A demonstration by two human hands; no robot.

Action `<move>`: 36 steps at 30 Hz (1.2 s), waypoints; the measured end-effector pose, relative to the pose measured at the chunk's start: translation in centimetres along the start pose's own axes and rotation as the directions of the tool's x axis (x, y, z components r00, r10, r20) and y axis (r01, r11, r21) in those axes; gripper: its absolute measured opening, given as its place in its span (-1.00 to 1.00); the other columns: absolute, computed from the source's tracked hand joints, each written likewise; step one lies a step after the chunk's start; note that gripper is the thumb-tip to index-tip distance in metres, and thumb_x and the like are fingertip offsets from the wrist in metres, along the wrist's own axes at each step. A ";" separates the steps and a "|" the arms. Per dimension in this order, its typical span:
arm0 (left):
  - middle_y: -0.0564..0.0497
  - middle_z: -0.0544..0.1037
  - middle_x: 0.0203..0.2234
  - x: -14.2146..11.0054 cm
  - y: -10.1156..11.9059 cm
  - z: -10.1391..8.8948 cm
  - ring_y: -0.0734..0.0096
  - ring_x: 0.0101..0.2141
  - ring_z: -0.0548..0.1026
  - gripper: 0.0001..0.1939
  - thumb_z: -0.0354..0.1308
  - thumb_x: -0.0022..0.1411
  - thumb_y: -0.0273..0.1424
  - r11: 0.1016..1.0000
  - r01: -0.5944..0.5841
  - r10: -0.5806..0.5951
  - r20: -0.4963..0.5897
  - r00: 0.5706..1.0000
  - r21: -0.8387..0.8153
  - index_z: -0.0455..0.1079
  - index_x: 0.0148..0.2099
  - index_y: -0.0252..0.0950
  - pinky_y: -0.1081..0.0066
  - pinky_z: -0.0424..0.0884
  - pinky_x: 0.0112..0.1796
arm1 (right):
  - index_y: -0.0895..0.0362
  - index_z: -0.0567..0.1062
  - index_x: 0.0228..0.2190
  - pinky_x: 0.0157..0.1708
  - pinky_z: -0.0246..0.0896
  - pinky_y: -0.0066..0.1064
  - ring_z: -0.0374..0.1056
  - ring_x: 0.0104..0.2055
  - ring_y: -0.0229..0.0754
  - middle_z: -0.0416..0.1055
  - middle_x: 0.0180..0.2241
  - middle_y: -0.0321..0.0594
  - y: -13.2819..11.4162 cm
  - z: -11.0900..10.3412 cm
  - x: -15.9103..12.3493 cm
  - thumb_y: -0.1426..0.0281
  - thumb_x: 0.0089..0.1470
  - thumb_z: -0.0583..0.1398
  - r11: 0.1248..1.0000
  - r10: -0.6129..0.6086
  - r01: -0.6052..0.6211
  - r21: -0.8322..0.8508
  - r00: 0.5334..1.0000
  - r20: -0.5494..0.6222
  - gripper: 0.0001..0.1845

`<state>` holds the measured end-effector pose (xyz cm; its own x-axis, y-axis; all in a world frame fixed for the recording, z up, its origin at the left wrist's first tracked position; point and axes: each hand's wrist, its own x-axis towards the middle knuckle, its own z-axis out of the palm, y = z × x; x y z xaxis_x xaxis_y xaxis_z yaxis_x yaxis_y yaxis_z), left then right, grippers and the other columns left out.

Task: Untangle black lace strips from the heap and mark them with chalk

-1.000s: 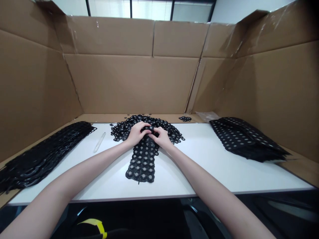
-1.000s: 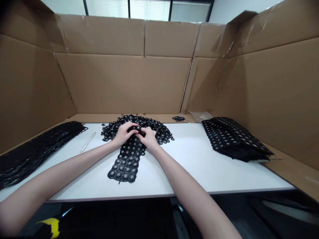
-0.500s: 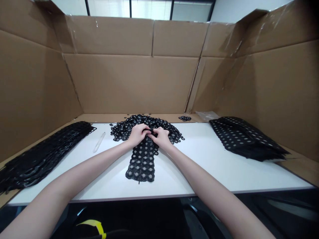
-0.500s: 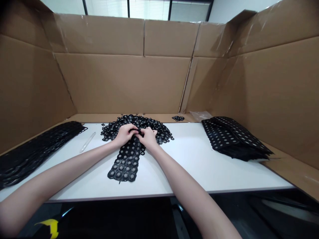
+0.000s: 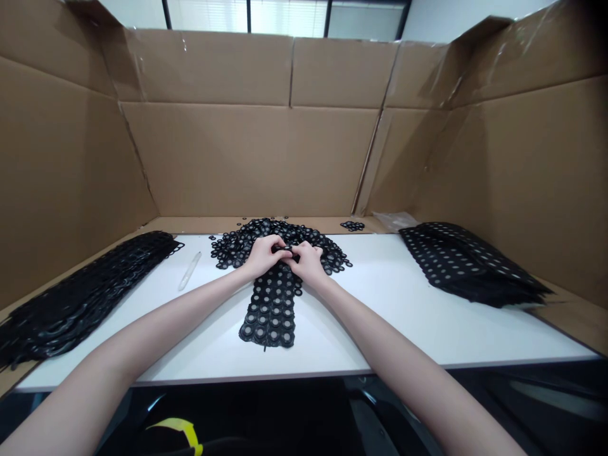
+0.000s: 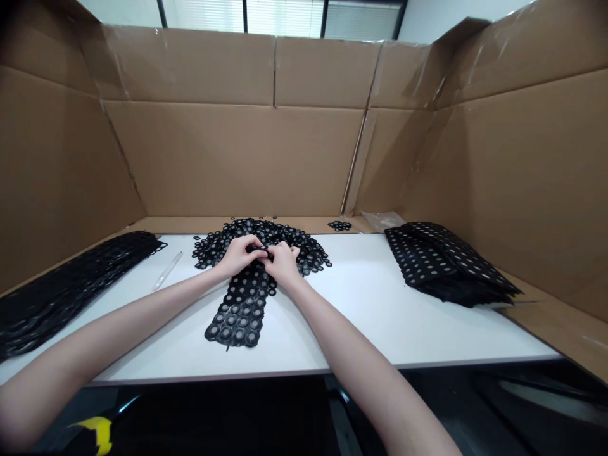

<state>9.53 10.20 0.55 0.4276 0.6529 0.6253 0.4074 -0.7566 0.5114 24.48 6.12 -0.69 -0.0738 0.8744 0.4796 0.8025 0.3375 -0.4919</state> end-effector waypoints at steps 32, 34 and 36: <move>0.04 0.48 -0.64 3.3 -0.5 -2.9 0.48 -0.57 0.38 -0.73 0.36 -0.21 -0.24 0.830 0.284 -0.373 -0.099 0.923 -0.480 0.43 -0.57 -0.34 0.44 0.30 -0.48 | 0.17 0.34 -0.64 -0.15 -0.19 -0.25 0.18 -0.24 -0.16 0.29 -0.45 -0.25 -0.4 0.2 0.0 0.41 -0.03 0.21 0.994 -0.080 0.077 -0.073 0.996 -0.041 -0.78; 0.05 0.44 -0.68 4.1 -1.5 -4.6 0.52 -0.60 0.34 -0.69 0.35 -0.19 -0.20 0.772 0.262 -0.468 -0.239 0.851 -0.579 0.42 -0.55 -0.34 0.47 0.27 -0.51 | 0.16 0.39 -0.62 -0.15 -0.18 -0.23 0.18 -0.20 -0.12 0.32 -0.39 -0.21 -0.2 0.4 -0.1 0.45 -0.08 0.22 0.996 -0.073 0.072 -0.061 0.997 -0.017 -0.85; 0.07 0.42 -0.69 4.5 -2.7 -6.6 0.56 -0.62 0.31 -0.68 0.36 -0.21 -0.20 0.755 0.184 -0.514 -0.393 0.763 -0.630 0.41 -0.54 -0.35 0.51 0.24 -0.52 | 0.16 0.41 -0.59 -0.15 -0.16 -0.23 0.18 -0.21 -0.11 0.33 -0.36 -0.19 0.0 0.5 -0.1 0.45 -0.10 0.24 0.999 -0.031 0.031 -0.031 1.000 -0.002 -0.89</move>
<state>5.07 14.95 5.90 -0.2004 0.8725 0.4456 -0.1219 -0.4735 0.8723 24.16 6.18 -1.12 -0.0973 0.8630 0.4957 0.8177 0.3533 -0.4546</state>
